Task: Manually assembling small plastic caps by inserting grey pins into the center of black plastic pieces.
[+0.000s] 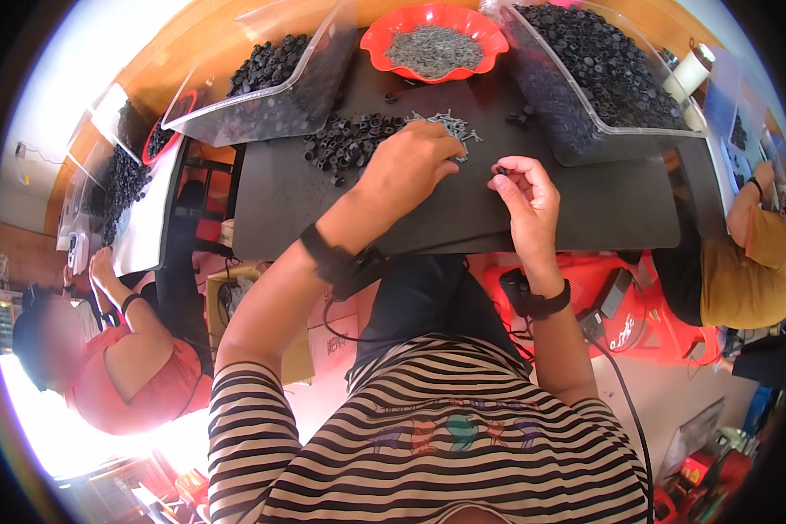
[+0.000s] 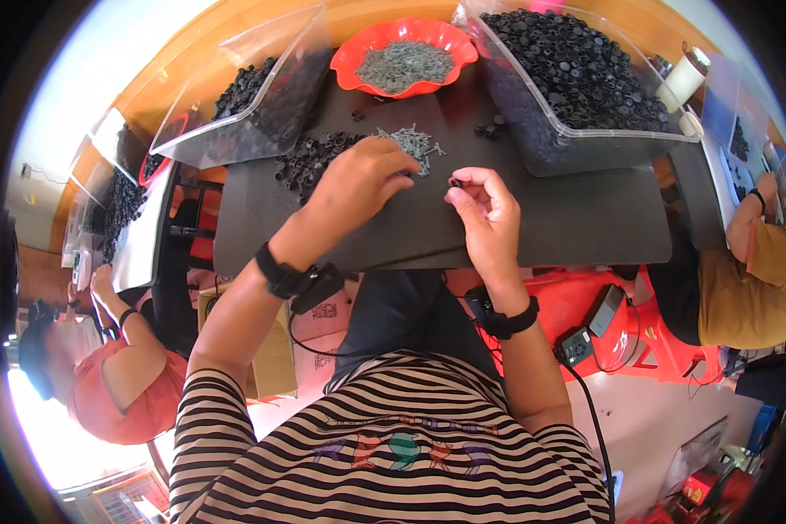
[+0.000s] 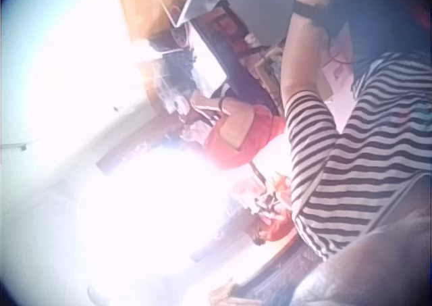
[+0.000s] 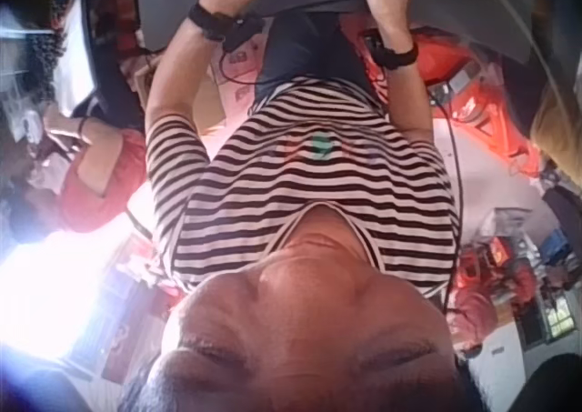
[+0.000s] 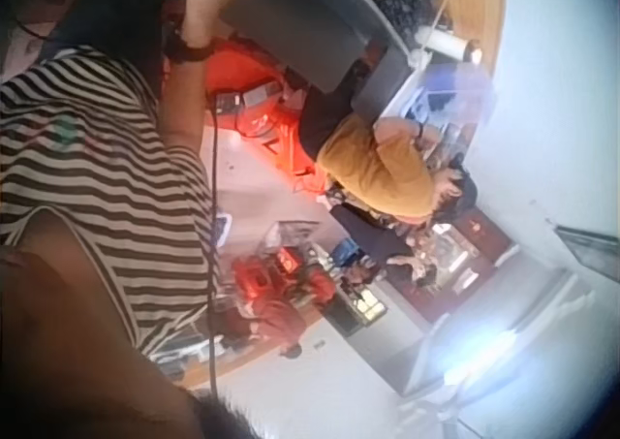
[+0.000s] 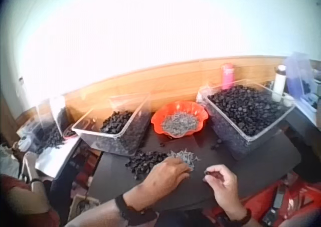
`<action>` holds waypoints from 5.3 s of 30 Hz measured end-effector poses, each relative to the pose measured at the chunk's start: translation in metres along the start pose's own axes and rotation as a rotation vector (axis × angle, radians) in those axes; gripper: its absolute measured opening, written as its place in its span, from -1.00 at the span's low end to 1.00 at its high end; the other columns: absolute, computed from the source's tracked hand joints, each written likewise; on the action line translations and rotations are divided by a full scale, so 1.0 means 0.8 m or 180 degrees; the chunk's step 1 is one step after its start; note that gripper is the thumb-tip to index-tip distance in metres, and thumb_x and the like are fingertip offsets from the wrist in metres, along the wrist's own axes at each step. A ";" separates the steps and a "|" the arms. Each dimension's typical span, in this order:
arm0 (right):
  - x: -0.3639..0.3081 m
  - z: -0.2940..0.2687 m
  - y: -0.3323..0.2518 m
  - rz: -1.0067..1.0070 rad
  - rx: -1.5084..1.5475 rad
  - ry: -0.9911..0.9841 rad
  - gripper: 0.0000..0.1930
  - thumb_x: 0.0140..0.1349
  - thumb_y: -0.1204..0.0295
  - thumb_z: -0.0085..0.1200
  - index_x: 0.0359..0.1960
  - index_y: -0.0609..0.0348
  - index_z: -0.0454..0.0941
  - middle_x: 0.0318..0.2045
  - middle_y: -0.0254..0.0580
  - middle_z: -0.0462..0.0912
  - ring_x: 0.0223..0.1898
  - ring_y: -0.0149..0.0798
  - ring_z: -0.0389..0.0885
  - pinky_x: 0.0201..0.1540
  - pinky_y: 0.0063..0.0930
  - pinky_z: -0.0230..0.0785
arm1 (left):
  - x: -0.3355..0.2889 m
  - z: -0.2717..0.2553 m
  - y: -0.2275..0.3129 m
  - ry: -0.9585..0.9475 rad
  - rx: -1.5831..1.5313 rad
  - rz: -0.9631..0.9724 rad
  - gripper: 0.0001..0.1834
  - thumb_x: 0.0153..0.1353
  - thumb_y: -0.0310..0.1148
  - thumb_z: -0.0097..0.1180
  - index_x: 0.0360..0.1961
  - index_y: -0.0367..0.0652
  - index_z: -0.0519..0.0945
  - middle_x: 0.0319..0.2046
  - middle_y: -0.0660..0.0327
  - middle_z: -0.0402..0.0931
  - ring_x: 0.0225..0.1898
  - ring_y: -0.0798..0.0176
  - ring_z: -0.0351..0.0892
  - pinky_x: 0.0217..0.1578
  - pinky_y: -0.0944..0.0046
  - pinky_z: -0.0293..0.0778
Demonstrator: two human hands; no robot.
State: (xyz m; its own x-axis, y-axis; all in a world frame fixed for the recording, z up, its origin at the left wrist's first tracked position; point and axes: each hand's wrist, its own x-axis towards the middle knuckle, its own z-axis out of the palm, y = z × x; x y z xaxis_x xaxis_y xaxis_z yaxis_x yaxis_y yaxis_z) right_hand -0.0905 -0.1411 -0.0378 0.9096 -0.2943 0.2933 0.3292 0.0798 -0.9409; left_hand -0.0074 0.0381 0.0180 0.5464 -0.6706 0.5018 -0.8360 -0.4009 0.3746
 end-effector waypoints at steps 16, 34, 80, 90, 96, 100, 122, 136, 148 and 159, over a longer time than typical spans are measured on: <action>-0.002 -0.002 0.006 -0.0182 -0.0254 0.0053 -0.84 0.13 0.64 0.16 -0.24 0.28 0.56 -0.38 -0.37 0.57 -0.42 -0.60 0.46 -0.34 -0.69 0.33 | -0.002 0.002 -0.013 -0.0335 0.0210 -0.0199 -0.86 0.02 -0.53 0.18 -0.35 -0.22 0.55 -0.38 0.08 0.52 -0.21 -0.05 0.49 -0.16 0.07 0.42; -0.007 -0.006 -0.005 -0.0105 0.0188 -0.0137 -0.83 0.17 0.65 0.14 -0.19 0.26 0.52 -0.30 -0.34 0.58 -0.29 -0.57 0.49 -0.21 -0.68 0.36 | 0.006 0.031 -0.014 -0.0479 0.0277 0.0331 -0.93 0.03 -0.53 0.12 -0.41 -0.21 0.52 -0.40 0.13 0.49 -0.21 0.02 0.53 -0.24 0.13 0.48; -0.040 0.013 0.000 0.0506 0.2114 -0.0522 -0.83 0.17 0.67 0.12 -0.20 0.28 0.50 -0.21 -0.13 0.60 -0.24 -0.29 0.65 -0.08 -0.41 0.53 | -0.064 -0.022 0.073 0.0112 -0.1743 -0.1749 -0.83 0.20 -0.57 0.13 -0.17 -0.28 0.58 -0.36 0.28 0.55 -0.30 0.50 0.49 -0.24 0.45 0.44; -0.042 0.016 0.005 0.0141 0.1615 -0.0714 -0.85 0.17 0.65 0.14 -0.22 0.28 0.52 -0.21 -0.15 0.55 -0.28 -0.36 0.57 -0.12 -0.51 0.48 | -0.046 -0.029 0.091 0.0123 -0.1568 -0.1525 -0.87 0.13 -0.57 0.21 -0.28 -0.32 0.56 -0.38 0.26 0.60 -0.31 0.47 0.58 -0.22 0.41 0.50; -0.044 0.018 0.001 0.0127 0.1433 -0.0633 -0.84 0.12 0.70 0.17 -0.24 0.34 0.56 -0.27 -0.20 0.61 -0.30 -0.38 0.63 -0.15 -0.55 0.50 | -0.046 -0.028 0.092 0.0173 -0.1356 -0.1334 -0.86 0.10 -0.56 0.22 -0.29 -0.29 0.57 -0.42 0.23 0.62 -0.34 0.43 0.61 -0.25 0.38 0.53; -0.045 0.020 0.000 0.0087 0.1258 -0.0595 -0.84 0.11 0.70 0.18 -0.26 0.34 0.57 -0.29 -0.21 0.61 -0.31 -0.37 0.64 -0.15 -0.56 0.50 | -0.047 -0.027 0.091 0.0190 -0.1335 -0.1382 -0.87 0.09 -0.55 0.23 -0.31 -0.29 0.57 -0.44 0.23 0.62 -0.36 0.42 0.61 -0.26 0.38 0.53; -0.045 0.022 0.002 0.0078 0.1378 -0.0299 -0.86 0.19 0.64 0.14 -0.21 0.33 0.54 -0.33 -0.18 0.63 -0.33 -0.35 0.64 -0.17 -0.49 0.52 | -0.108 -0.046 0.040 0.0945 -0.0880 -0.1594 -0.77 0.05 -0.53 0.28 -0.21 -0.23 0.64 -0.31 0.14 0.61 -0.35 0.31 0.62 -0.30 0.37 0.50; -0.048 0.028 0.003 -0.0076 0.1268 -0.0320 -0.84 0.18 0.66 0.14 -0.19 0.32 0.54 -0.29 -0.19 0.61 -0.29 -0.38 0.60 -0.14 -0.46 0.53 | -0.129 -0.052 0.035 0.0952 -0.1403 -0.2218 -0.76 0.08 -0.60 0.23 -0.19 -0.24 0.57 -0.26 0.21 0.59 -0.22 0.37 0.58 -0.26 0.35 0.54; -0.053 0.037 -0.018 -0.0212 0.1217 -0.0496 -0.82 0.18 0.72 0.10 -0.18 0.34 0.56 -0.23 -0.22 0.56 -0.21 -0.40 0.57 -0.07 -0.55 0.45 | -0.097 -0.016 0.076 0.0707 -0.3332 -0.1764 -0.69 0.15 -0.72 0.08 -0.08 -0.26 0.50 -0.17 0.24 0.52 -0.09 0.43 0.52 -0.07 0.44 0.50; -0.051 0.041 -0.039 -0.0711 0.0250 -0.0451 -0.81 0.08 0.72 0.20 -0.25 0.32 0.58 -0.26 -0.19 0.58 -0.27 -0.41 0.56 -0.17 -0.59 0.42 | -0.092 -0.008 0.081 0.0650 -0.3521 -0.1674 -0.67 0.15 -0.74 0.08 -0.05 -0.28 0.47 -0.08 0.21 0.51 0.00 0.38 0.50 0.01 0.39 0.49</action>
State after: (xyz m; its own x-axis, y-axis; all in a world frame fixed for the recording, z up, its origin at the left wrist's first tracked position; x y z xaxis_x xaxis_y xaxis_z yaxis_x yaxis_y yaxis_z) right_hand -0.1295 -0.1006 -0.0149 0.8368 -0.1770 0.5181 0.5393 0.1030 -0.8358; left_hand -0.1015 0.0654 0.0108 0.8831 -0.4387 0.1665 -0.0760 0.2164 0.9733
